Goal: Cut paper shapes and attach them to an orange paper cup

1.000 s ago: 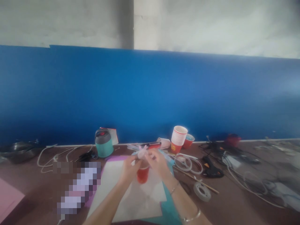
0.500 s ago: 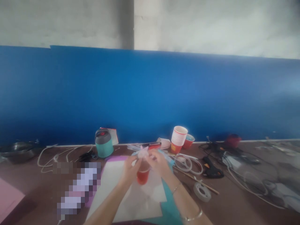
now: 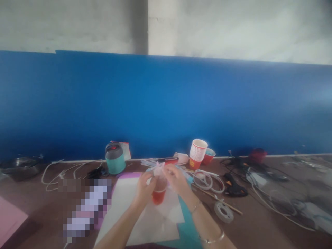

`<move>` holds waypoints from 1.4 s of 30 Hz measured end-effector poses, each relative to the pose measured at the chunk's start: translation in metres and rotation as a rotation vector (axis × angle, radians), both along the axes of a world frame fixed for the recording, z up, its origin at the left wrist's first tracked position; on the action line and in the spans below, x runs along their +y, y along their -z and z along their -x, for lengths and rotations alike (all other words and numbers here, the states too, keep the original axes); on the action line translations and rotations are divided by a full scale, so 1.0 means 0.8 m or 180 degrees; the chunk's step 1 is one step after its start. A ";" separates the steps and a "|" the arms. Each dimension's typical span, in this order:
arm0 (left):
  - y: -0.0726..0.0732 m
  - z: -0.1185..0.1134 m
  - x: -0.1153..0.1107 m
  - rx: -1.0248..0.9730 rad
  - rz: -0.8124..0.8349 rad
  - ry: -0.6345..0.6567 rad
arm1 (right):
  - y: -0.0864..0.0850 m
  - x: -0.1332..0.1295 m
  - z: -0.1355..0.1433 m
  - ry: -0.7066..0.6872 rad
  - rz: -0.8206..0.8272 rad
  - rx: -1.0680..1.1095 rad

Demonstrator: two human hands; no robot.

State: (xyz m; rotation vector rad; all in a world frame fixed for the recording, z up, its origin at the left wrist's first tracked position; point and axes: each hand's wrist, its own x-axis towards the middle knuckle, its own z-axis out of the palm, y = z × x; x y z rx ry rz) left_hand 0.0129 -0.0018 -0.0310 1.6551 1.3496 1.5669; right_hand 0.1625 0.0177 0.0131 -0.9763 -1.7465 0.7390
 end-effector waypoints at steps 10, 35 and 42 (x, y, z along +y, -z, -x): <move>0.003 0.002 0.003 -0.0019 -0.0015 0.0025 | 0.002 0.000 0.000 0.0009 -0.0069 -0.0002; -0.011 0.009 0.007 0.0411 -0.0145 -0.0079 | 0.001 0.005 -0.002 -0.0031 -0.0340 -0.0468; -0.016 0.006 0.001 0.0448 -0.0244 -0.0054 | -0.002 0.005 -0.004 -0.0062 -0.0308 -0.0471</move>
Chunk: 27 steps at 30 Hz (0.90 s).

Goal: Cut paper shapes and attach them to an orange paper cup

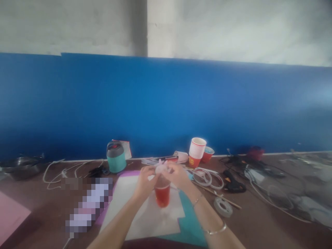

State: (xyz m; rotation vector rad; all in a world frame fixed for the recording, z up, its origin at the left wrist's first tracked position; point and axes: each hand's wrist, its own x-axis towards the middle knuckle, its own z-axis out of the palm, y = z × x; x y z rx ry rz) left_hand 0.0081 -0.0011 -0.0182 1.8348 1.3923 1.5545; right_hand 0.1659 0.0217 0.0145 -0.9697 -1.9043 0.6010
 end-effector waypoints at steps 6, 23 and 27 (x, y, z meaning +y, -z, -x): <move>0.001 -0.004 -0.003 -0.0004 0.0006 0.0033 | -0.005 -0.004 -0.002 -0.0058 -0.0017 -0.0081; 0.009 -0.003 0.001 -0.0041 0.0474 0.0287 | -0.010 -0.005 -0.004 -0.0011 0.0133 -0.0084; 0.008 -0.003 0.000 -0.0024 0.0492 0.0277 | -0.010 -0.004 -0.005 0.0057 0.0129 -0.0148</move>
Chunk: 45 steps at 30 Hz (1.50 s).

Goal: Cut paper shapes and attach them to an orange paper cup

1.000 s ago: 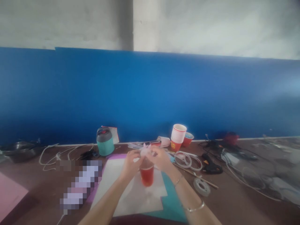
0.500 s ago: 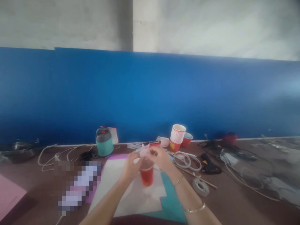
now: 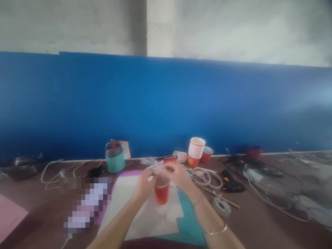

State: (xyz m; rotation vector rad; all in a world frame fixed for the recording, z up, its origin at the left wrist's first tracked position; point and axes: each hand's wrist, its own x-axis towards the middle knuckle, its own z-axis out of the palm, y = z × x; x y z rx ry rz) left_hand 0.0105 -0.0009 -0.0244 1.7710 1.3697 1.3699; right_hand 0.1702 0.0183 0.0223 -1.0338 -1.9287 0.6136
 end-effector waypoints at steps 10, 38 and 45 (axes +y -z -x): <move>-0.001 -0.002 -0.004 -0.0031 0.0026 -0.0030 | 0.001 0.002 -0.001 0.0080 0.0062 -0.0015; -0.007 -0.007 -0.007 -0.0537 0.0319 0.0149 | -0.005 -0.004 0.003 -0.0170 0.0670 0.0596; -0.008 -0.009 -0.007 -0.0539 0.0273 0.0151 | -0.006 0.000 -0.007 -0.0059 0.0598 0.0133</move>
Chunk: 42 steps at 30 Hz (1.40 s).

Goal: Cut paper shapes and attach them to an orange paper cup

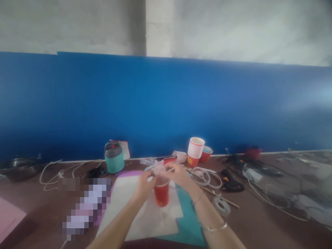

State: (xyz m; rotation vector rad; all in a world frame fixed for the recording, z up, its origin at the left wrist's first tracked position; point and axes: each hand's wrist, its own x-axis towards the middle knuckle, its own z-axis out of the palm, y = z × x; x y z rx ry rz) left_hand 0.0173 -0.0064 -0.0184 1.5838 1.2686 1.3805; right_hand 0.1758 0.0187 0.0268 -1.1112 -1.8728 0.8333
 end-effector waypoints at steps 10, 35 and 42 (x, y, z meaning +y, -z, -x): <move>0.008 0.006 0.005 0.0405 -0.0316 -0.0391 | 0.011 0.001 0.007 -0.0048 -0.0312 0.0080; 0.004 0.012 0.007 0.0630 -0.0472 -0.0338 | 0.017 0.006 0.003 -0.0101 -0.0150 0.0017; 0.005 0.010 0.005 0.0689 -0.0616 -0.0417 | 0.016 0.004 0.007 -0.0166 -0.0110 0.0071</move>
